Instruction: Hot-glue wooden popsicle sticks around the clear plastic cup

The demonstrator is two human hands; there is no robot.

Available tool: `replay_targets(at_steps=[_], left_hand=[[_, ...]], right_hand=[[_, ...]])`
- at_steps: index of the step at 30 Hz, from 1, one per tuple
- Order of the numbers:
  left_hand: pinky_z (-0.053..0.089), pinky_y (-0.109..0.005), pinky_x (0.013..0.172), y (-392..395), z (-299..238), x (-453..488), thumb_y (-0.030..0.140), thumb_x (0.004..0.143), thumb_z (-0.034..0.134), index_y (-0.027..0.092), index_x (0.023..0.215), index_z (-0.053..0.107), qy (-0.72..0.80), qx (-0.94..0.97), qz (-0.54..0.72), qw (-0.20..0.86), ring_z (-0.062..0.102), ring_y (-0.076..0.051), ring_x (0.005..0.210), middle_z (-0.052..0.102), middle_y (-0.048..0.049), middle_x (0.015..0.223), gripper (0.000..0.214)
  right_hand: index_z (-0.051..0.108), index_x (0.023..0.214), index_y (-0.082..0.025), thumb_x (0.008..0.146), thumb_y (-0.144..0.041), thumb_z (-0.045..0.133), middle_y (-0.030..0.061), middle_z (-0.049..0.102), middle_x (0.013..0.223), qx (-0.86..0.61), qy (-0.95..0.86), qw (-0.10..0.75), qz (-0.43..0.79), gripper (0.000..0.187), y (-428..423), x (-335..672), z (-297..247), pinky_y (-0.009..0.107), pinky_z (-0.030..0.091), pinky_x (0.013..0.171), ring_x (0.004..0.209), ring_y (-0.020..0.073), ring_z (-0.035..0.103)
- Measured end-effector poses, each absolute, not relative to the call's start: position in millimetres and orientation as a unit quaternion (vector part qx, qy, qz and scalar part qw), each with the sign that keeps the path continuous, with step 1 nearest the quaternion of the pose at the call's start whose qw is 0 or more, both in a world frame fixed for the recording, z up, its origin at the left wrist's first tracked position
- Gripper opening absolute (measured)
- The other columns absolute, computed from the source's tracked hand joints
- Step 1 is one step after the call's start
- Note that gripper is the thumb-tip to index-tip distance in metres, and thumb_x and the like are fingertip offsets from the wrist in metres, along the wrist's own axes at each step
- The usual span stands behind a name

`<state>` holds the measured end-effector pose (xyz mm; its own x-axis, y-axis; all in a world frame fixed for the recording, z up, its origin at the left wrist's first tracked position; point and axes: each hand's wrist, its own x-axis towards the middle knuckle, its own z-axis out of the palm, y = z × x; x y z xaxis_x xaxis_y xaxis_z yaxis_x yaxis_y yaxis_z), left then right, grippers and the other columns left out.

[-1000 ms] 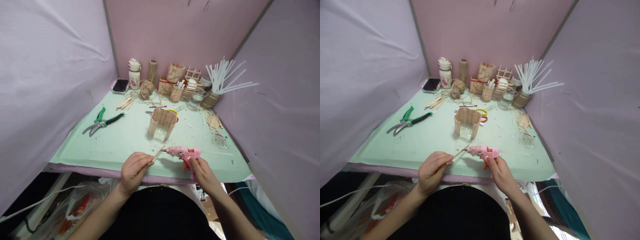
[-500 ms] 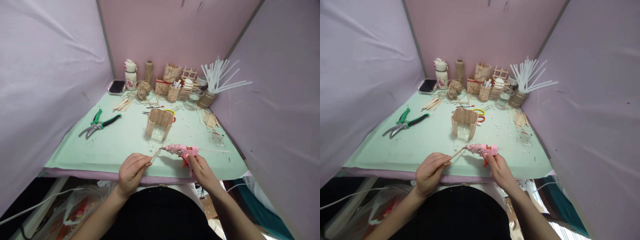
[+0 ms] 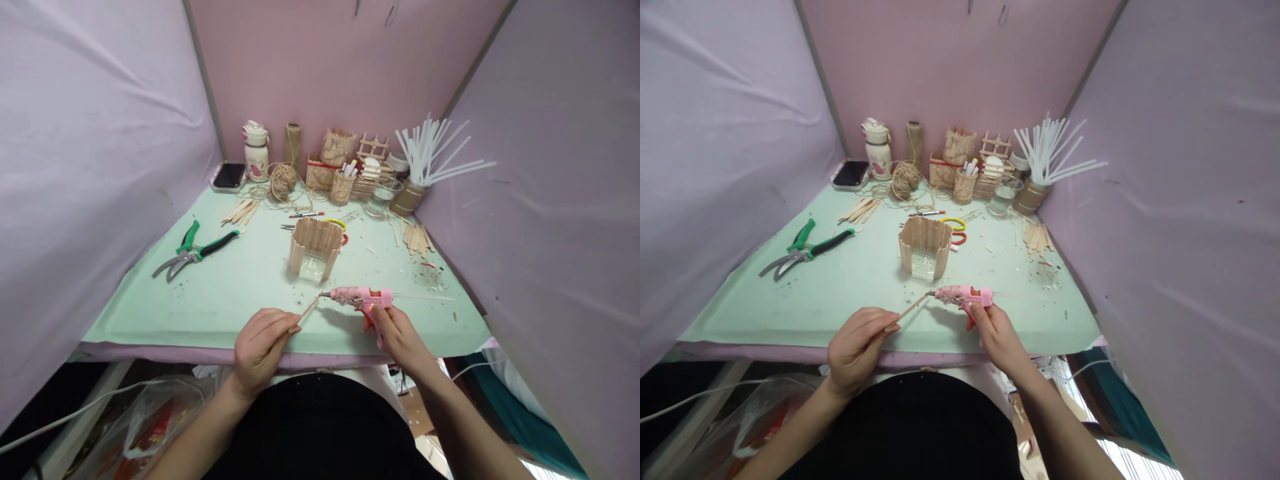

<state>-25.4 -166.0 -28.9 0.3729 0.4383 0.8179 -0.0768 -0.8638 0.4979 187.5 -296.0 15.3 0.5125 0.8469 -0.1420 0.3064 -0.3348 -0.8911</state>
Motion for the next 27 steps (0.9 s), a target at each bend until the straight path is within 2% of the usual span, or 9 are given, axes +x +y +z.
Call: replay_targets(at_steps=[19,21,23,25,27], left_hand=[[0.057,-0.031,0.074,-165,-31,-27,0.007,0.088,0.063,0.019,0.107,0.070,0.112,0.801,0.539,0.236,0.068,-0.017,0.084,0.074,-0.0054,0.089,0.024],[0.056,-0.030,0.073,-166,-31,-27,0.008,0.088,0.064,0.019,0.106,0.071,0.117,0.798,0.541,0.237,0.068,-0.017,0.083,0.074,-0.0051,0.088,0.022],[0.056,-0.030,0.073,-166,-31,-27,0.008,0.087,0.066,0.020,0.105,0.072,0.124,0.792,0.547,0.241,0.068,-0.016,0.081,0.074,-0.0043,0.087,0.022],[0.056,-0.029,0.073,-165,-33,-27,0.008,0.086,0.067,0.020,0.104,0.072,0.135,0.785,0.550,0.250,0.068,-0.016,0.081,0.074,-0.0036,0.086,0.022],[0.056,-0.029,0.074,-164,-34,-26,0.009,0.085,0.069,0.020,0.104,0.072,0.145,0.779,0.553,0.259,0.068,-0.016,0.081,0.074,-0.0032,0.086,0.022]], right_hand=[[0.055,0.065,-0.020,0.087,-0.073,0.037,-0.0022,0.046,0.051,-0.765,-0.383,0.429,0.290,0.061,-295,192,10,0.027,0.038,0.048,0.044,0.0142,0.048],[0.057,0.065,-0.020,0.090,-0.070,0.034,-0.0012,0.047,0.050,-0.780,-0.396,0.411,0.256,0.060,-296,193,10,0.028,0.040,0.051,0.047,0.0161,0.050],[0.059,0.068,-0.021,0.092,-0.065,0.034,0.0024,0.054,0.056,-0.798,-0.425,0.384,0.186,0.056,-298,197,10,0.030,0.043,0.058,0.056,0.0195,0.055],[0.064,0.078,-0.021,0.095,-0.058,0.036,0.0076,0.064,0.073,-0.810,-0.463,0.349,0.091,0.049,-303,206,11,0.033,0.046,0.068,0.072,0.0237,0.060],[0.065,0.093,-0.021,0.097,-0.051,0.036,0.0103,0.067,0.087,-0.821,-0.492,0.290,0.009,0.042,-310,220,11,0.035,0.046,0.074,0.084,0.0262,0.060]])
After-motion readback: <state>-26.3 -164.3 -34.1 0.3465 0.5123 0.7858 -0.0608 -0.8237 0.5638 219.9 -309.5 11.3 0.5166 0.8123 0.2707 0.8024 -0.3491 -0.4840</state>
